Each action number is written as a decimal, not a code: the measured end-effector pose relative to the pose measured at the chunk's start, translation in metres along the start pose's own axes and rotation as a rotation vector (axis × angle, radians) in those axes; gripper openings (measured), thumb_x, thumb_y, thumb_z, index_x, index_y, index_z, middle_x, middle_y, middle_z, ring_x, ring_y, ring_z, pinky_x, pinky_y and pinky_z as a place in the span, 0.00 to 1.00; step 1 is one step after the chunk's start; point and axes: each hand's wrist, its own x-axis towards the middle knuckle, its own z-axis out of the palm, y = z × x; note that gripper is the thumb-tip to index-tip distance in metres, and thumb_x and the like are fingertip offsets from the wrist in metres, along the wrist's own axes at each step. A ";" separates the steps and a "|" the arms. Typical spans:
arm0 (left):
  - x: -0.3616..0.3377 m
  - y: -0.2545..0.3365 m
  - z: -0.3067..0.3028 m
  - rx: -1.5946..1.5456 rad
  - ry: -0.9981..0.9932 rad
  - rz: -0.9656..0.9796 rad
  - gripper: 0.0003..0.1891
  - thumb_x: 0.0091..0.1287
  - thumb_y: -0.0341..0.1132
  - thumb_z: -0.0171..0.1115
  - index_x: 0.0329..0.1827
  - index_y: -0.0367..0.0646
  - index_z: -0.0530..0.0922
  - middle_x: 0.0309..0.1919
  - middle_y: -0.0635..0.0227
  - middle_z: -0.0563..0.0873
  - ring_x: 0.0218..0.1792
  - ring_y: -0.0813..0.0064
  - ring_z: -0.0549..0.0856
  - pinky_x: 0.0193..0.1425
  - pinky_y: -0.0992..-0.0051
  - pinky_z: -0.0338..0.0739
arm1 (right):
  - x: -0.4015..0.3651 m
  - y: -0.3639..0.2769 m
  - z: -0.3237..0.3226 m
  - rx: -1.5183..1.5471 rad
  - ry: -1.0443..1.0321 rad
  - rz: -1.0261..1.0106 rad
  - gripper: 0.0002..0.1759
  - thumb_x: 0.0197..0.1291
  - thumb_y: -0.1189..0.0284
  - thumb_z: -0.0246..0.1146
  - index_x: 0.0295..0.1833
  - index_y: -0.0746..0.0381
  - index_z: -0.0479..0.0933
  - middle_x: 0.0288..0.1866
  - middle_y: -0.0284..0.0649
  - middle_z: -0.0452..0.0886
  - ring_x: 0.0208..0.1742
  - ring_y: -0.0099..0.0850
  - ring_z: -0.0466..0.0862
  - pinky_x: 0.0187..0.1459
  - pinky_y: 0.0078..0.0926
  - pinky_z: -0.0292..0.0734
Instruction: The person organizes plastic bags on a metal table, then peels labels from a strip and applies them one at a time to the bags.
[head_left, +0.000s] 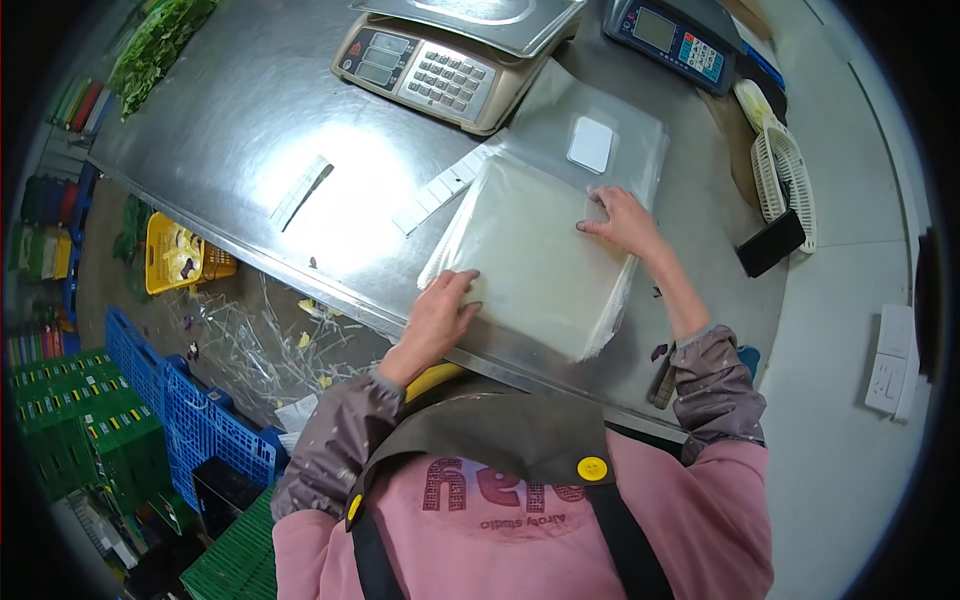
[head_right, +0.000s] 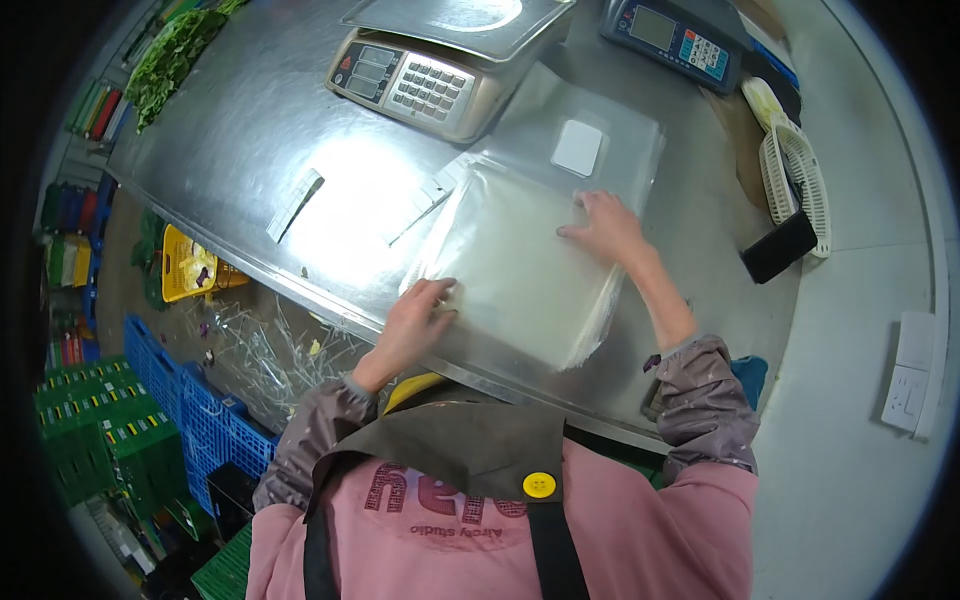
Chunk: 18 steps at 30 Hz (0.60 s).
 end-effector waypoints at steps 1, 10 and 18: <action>0.005 -0.003 0.006 0.040 -0.070 0.015 0.19 0.53 0.27 0.62 0.49 0.43 0.71 0.38 0.60 0.76 0.42 0.59 0.76 0.45 0.64 0.72 | 0.005 0.001 -0.002 0.014 -0.053 0.021 0.33 0.43 0.52 0.66 0.51 0.62 0.72 0.48 0.44 0.75 0.53 0.39 0.73 0.51 0.35 0.70; 0.014 -0.037 0.038 0.106 0.098 0.079 0.21 0.47 0.28 0.64 0.45 0.43 0.70 0.36 0.58 0.75 0.44 0.57 0.74 0.47 0.62 0.69 | 0.029 0.013 -0.005 0.147 -0.101 -0.023 0.31 0.35 0.53 0.68 0.41 0.66 0.75 0.39 0.47 0.77 0.40 0.40 0.77 0.42 0.36 0.70; 0.020 -0.052 0.048 0.101 0.127 0.122 0.22 0.42 0.27 0.67 0.41 0.40 0.68 0.37 0.54 0.74 0.43 0.52 0.75 0.45 0.60 0.71 | 0.035 0.006 -0.037 0.522 -0.493 0.031 0.36 0.32 0.73 0.66 0.53 0.71 0.66 0.46 0.46 0.74 0.46 0.35 0.74 0.48 0.28 0.70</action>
